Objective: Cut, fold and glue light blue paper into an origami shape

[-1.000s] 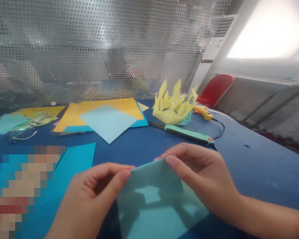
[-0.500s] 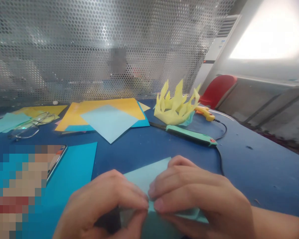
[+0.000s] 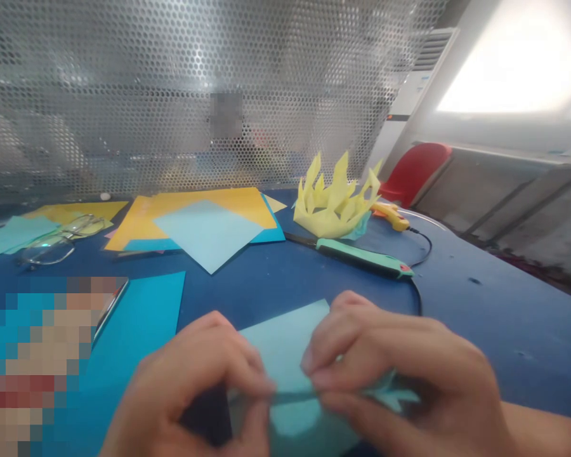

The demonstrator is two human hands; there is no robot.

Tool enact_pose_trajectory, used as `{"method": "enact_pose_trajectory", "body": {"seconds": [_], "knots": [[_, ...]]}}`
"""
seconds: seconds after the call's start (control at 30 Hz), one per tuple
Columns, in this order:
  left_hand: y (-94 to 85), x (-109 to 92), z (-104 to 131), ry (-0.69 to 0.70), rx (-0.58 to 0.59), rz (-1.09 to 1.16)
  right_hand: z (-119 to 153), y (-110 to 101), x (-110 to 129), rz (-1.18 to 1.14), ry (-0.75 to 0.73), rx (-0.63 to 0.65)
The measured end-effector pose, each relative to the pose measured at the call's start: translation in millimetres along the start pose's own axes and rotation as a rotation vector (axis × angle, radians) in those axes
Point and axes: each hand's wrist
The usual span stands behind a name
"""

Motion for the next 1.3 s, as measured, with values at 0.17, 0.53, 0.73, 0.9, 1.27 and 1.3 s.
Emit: {"method": "enact_pose_trajectory", "body": {"seconds": [0.17,0.53,0.73,0.9,1.27,1.3], "knots": [[6.3,-7,-5,-0.333,-0.136,-0.014,-7,2,-9,-0.06,0.11,-0.21],[6.4,-16,-12,-0.81,-0.172,0.051,-8,6,-14,-0.1,0.26,-0.229],[5.2,-13,-11,-0.764,-0.151,0.086,-5,9,-24,-0.013,0.283,-0.29],[5.0,-10,-8,-0.643,-0.241,0.088,-4,9,-34,0.009,0.265,-0.308],[-1.2,-2,-1,-0.255,-0.175,-0.112,-11,-3,-32,0.378,-0.026,-0.175],[-1.9,-2,-2,-0.216,-0.146,-0.1,-11,-4,-29,0.397,-0.078,-0.169]]}}
Point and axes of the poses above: each hand's wrist, its own z-axis away from the middle knuckle, its own y-axis out of the palm, x = y × z, and after that the axes turned 5 degrees about -x, right-handed
